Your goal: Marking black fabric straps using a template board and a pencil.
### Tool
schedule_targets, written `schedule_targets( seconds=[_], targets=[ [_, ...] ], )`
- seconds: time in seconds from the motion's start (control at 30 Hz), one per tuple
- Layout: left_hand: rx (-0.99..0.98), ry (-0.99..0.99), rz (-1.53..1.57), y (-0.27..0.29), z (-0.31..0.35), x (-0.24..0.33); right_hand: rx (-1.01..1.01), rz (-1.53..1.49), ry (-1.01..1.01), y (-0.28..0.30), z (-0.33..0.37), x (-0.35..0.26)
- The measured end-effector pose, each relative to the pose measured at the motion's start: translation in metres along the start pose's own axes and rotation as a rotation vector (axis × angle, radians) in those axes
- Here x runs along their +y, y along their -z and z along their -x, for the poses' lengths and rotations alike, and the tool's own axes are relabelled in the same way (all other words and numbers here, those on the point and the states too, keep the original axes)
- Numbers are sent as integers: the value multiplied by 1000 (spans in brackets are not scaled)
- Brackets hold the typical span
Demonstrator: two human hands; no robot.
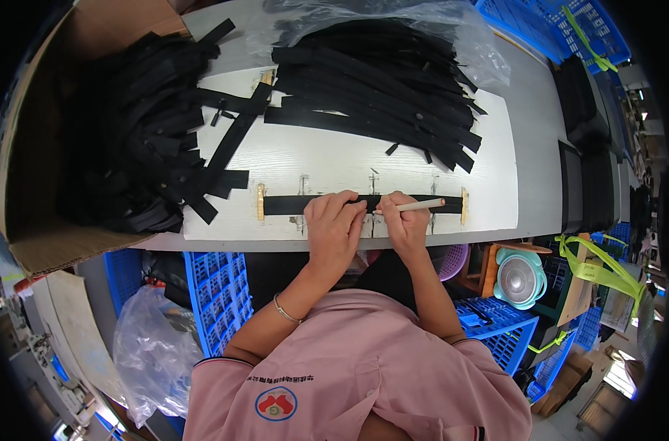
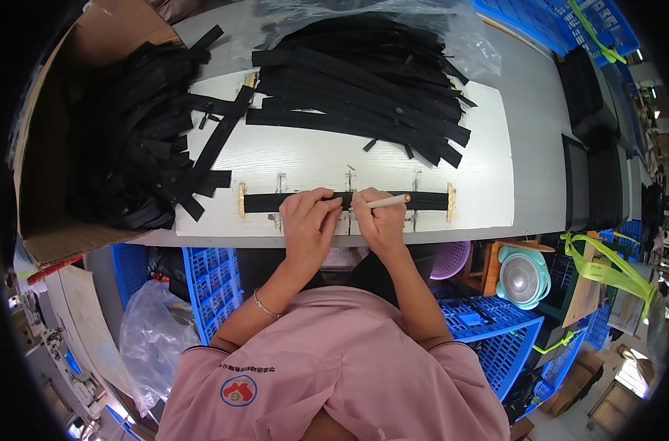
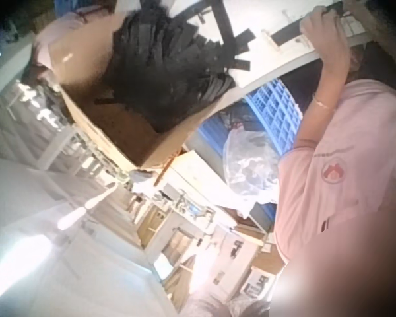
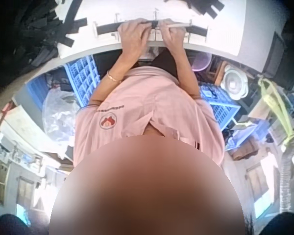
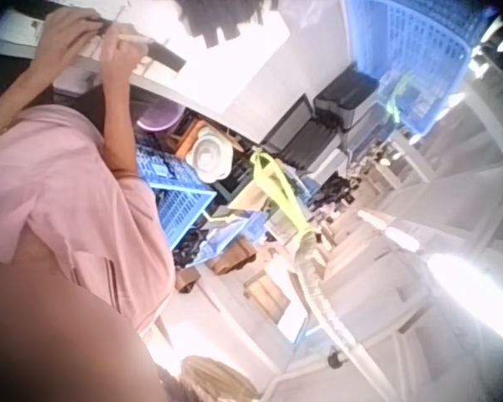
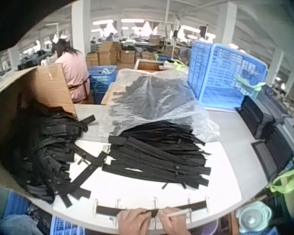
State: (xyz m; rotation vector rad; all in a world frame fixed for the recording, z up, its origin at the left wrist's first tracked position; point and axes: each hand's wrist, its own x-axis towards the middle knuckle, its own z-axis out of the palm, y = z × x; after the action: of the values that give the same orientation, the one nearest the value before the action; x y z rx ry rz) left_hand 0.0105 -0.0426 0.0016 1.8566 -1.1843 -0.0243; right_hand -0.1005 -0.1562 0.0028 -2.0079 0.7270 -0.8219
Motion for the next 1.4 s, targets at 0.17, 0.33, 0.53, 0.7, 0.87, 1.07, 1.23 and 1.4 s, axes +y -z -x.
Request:
schedule_targets(
  seconds=[0.17,0.33,0.53,0.7,0.87,1.07,1.23,1.4],
  targets=[
    [2,-5,-9,-4,1,-1,-22,13,51,0,1,10],
    [-16,2,-30,-3,3,-1,-30,-175,-68,21,10,-1],
    [-35,-3,-55,-2,1,1,236,-162,-309,86,3,19],
    [-68,6,-35,-12,-4,14,202,-141,-311,93,5,39],
    [-129,-59,115,-50,-20,44,202,-103,-246,89,6,46],
    [-171,-117,129,-82,-27,50,164,-100,-243,89,5,45],
    [-167,-121,110,-83,-27,54,179,-15,-162,86,6,54],
    [-159,-124,103,-84,-26,52,173,-68,-179,94,11,52]
  ],
)
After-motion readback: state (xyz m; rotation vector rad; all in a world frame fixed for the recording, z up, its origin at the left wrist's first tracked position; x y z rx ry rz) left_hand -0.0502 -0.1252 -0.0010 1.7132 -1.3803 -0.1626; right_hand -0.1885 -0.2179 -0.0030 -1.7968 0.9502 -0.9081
